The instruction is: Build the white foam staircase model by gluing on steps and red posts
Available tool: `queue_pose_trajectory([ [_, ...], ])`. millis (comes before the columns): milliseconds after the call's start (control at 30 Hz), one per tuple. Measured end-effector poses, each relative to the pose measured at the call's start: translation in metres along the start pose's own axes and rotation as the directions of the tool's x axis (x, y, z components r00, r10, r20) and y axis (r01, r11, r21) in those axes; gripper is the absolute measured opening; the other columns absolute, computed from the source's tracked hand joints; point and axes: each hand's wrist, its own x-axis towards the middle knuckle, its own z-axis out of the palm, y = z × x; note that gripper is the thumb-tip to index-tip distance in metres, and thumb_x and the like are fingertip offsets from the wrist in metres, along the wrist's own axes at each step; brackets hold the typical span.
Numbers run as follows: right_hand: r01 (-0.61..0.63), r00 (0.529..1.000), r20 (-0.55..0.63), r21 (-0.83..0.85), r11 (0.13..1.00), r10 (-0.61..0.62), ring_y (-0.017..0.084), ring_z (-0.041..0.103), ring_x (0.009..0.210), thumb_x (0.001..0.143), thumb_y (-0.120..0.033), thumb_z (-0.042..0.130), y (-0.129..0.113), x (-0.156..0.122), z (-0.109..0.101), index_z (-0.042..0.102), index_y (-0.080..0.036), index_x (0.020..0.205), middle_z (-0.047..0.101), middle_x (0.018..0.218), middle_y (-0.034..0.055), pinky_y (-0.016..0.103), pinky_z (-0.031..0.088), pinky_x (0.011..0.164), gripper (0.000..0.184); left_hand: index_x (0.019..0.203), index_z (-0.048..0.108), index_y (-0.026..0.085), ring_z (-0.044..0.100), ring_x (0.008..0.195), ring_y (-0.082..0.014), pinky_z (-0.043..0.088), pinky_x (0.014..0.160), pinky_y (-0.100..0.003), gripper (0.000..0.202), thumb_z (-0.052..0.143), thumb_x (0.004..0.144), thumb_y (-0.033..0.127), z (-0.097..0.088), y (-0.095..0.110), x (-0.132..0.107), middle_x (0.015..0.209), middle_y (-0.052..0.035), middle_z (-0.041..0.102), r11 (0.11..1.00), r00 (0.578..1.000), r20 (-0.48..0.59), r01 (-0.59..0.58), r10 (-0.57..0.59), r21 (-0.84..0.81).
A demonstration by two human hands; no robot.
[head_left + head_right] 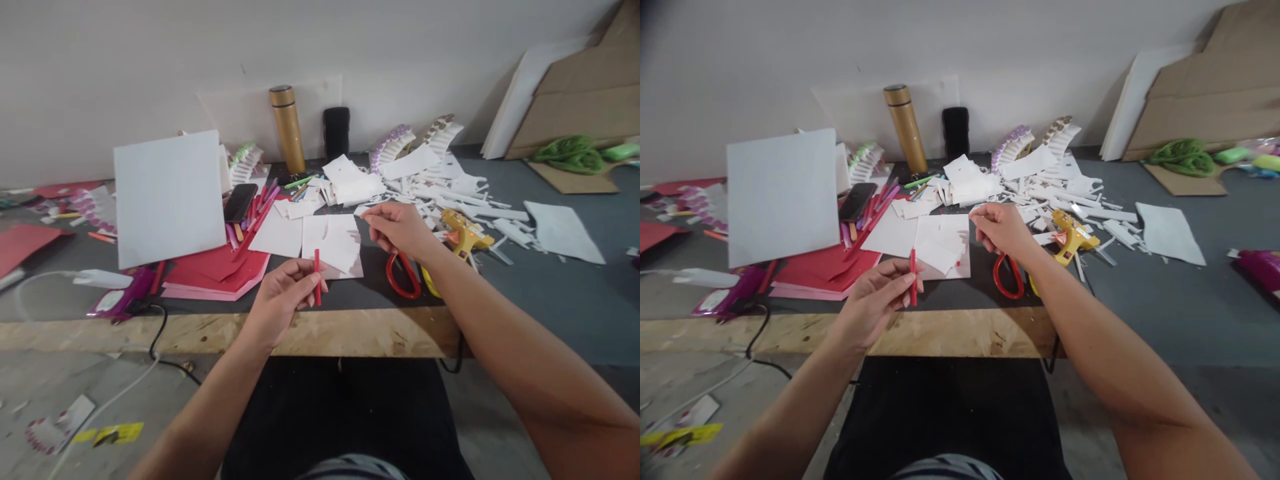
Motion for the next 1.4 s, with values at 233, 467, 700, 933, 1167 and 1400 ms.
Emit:
queue_pose_trajectory([
  [233,-0.016,0.999,-0.04,-0.011,1.0,0.015,0.004,0.044,0.032,0.091,-0.015,0.06,-0.001,0.0,0.0,0.066,-0.014,0.089,0.06,0.056,-0.0046,0.016,0.03,0.029,0.006,0.084,0.069,0.017,0.052,0.054,-0.0094,0.037,0.048,-0.022,0.02,0.07,0.083,0.037,0.002,0.006,0.007,0.067,-0.0026,0.065,0.998,0.999,-0.03,-0.014,0.012,-0.067],
  [467,-0.026,0.999,-0.048,-0.009,1.0,0.025,0.004,0.045,0.032,0.091,-0.015,0.058,0.001,0.001,0.0,0.066,-0.014,0.089,0.06,0.056,-0.0041,0.016,0.03,0.029,0.008,0.085,0.069,0.018,0.053,0.054,-0.0077,0.04,0.049,-0.02,0.018,0.071,0.085,0.036,-0.004,-0.004,0.01,0.073,-0.002,0.068,0.996,0.994,-0.071,-0.081,0.079,-0.023],
  [700,-0.041,0.998,-0.039,-0.022,0.999,0.04,0.005,0.045,0.033,0.091,-0.013,0.056,0.003,0.002,0.0,0.066,-0.014,0.09,0.06,0.055,-0.0044,0.016,0.031,0.029,0.009,0.09,0.07,0.018,0.062,0.069,-0.0118,0.05,0.066,-0.025,0.015,0.065,0.093,0.032,-0.009,-0.023,0.015,0.078,-0.0026,0.067,0.872,0.929,-0.021,-0.339,0.369,0.353],
  [933,-0.042,0.999,-0.016,-0.057,0.997,0.041,0.004,0.046,0.033,0.091,-0.014,0.059,0.004,0.003,0.0,0.066,-0.014,0.087,0.061,0.057,-0.0035,0.016,0.032,0.03,0.007,0.092,0.069,0.018,0.067,0.078,-0.0152,0.053,0.074,-0.028,0.015,0.062,0.095,0.03,-0.013,-0.03,0.016,0.09,-0.0063,0.07,0.78,0.897,0.014,-0.391,0.441,0.489],
  [1167,-0.019,1.0,0.012,-0.091,0.996,0.02,0.005,0.047,0.034,0.09,-0.017,0.061,0.008,0.004,-0.001,0.066,-0.015,0.088,0.062,0.058,-0.0028,0.016,0.034,0.03,0.007,0.093,0.069,0.018,0.067,0.072,-0.0142,0.052,0.069,-0.026,0.016,0.062,0.095,0.032,-0.012,-0.028,0.02,0.082,-0.0041,0.071,0.741,0.881,0.0,-0.398,0.473,0.54],
  [1400,-0.028,0.999,0.021,-0.115,0.993,0.031,0.005,0.048,0.035,0.091,-0.017,0.06,0.008,0.003,-0.001,0.067,-0.015,0.087,0.062,0.059,-0.0022,0.016,0.035,0.031,0.008,0.094,0.071,0.018,0.069,0.077,-0.0162,0.053,0.073,-0.027,0.017,0.063,0.093,0.033,-0.011,-0.036,0.024,0.088,-0.0058,0.075,0.782,0.902,-0.036,-0.352,0.43,0.514],
])
